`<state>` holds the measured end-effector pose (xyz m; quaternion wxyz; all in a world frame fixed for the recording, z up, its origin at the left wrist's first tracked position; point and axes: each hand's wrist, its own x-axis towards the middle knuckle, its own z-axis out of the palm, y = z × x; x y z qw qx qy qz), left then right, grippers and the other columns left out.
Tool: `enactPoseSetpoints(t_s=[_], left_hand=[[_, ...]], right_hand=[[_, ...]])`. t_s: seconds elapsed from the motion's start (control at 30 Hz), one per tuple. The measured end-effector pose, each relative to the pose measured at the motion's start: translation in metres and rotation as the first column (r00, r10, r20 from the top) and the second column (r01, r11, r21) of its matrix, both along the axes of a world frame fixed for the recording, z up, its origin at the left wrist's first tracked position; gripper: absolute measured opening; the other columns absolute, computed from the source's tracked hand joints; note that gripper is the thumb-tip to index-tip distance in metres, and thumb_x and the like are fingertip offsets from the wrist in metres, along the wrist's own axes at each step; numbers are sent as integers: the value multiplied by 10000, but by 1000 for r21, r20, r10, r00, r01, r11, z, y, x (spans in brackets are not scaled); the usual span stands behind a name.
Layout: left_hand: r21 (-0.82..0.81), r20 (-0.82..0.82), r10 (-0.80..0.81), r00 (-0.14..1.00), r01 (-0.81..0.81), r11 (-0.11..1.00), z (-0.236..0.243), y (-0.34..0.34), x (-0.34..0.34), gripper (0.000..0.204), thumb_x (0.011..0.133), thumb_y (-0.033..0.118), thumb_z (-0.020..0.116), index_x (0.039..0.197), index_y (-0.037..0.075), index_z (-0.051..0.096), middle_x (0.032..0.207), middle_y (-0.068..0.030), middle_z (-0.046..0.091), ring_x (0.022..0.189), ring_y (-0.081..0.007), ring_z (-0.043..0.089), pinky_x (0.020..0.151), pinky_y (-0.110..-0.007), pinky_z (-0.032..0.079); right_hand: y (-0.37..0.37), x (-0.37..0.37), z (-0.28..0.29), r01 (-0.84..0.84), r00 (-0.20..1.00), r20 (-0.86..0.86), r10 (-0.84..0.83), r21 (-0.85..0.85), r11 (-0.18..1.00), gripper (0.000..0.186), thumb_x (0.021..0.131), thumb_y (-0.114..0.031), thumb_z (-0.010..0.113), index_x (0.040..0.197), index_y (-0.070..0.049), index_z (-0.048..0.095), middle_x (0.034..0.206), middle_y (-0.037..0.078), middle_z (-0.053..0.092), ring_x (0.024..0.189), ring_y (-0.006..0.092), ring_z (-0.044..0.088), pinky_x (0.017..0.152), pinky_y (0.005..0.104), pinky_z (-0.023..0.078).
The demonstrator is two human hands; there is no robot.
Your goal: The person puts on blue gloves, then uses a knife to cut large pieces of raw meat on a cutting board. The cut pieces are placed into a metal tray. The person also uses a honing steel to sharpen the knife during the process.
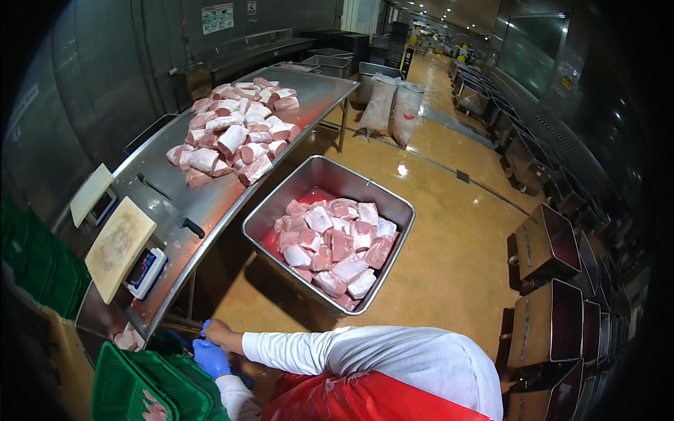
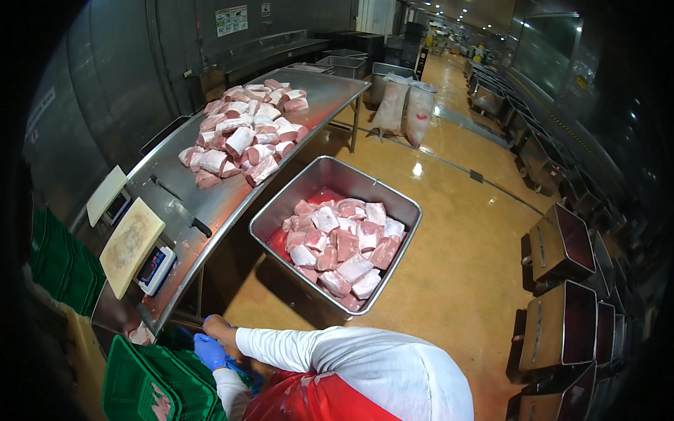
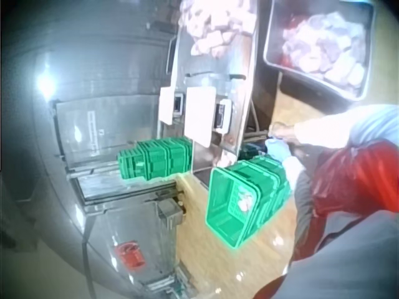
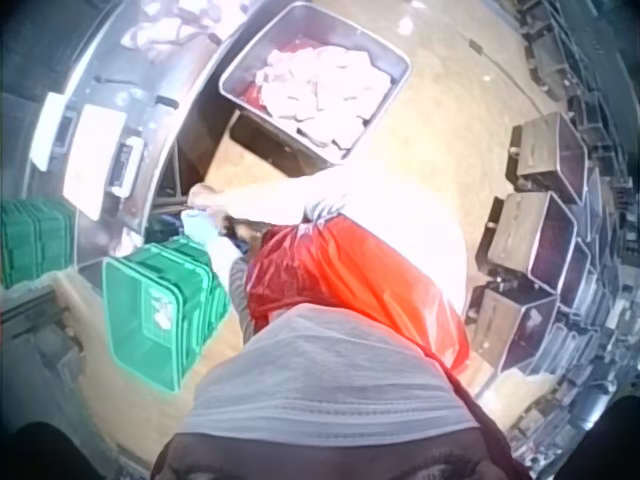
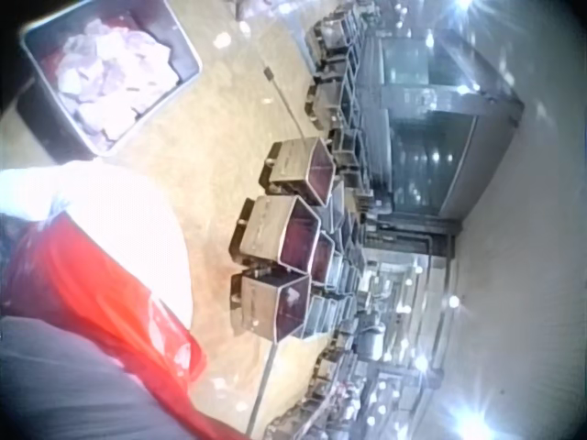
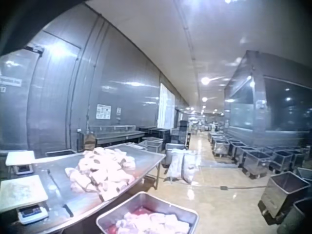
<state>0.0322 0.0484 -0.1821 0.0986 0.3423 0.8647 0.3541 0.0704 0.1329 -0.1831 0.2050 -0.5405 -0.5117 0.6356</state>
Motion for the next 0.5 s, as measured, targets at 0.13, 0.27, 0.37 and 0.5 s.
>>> enactPoseSetpoints(t_s=[0.13,0.27,0.37,0.5], left_hand=[[65,-26,33,999,-31,997,43,7,10,250,892,189,657,816,-11,527,765,-244,635,642,-364,570,645,-481,476],[70,-4,104,995,-104,992,81,12,30,321,950,292,627,849,-3,553,816,-266,664,706,-388,648,651,-484,492],[177,-6,81,997,-79,981,91,12,38,372,981,380,589,915,14,597,894,-270,693,792,-400,698,676,-493,514],[284,13,53,999,-54,957,112,16,51,365,1005,388,543,1051,41,645,961,-246,716,840,-395,717,726,-499,542]], right_hand=[[20,2,-1,-119,976,-206,71,-229,966,231,888,-192,554,853,-26,710,851,105,678,690,267,585,573,468,447],[18,1,9,-188,969,-189,160,-137,973,221,917,-205,552,875,-41,695,848,93,651,735,212,566,614,416,453],[12,0,25,-302,875,-451,174,-230,925,201,944,-208,551,882,-63,675,839,71,641,749,188,560,644,385,460],[18,4,34,-405,737,-666,119,-294,866,201,978,-240,563,852,-107,646,795,38,616,722,161,573,649,363,483]])
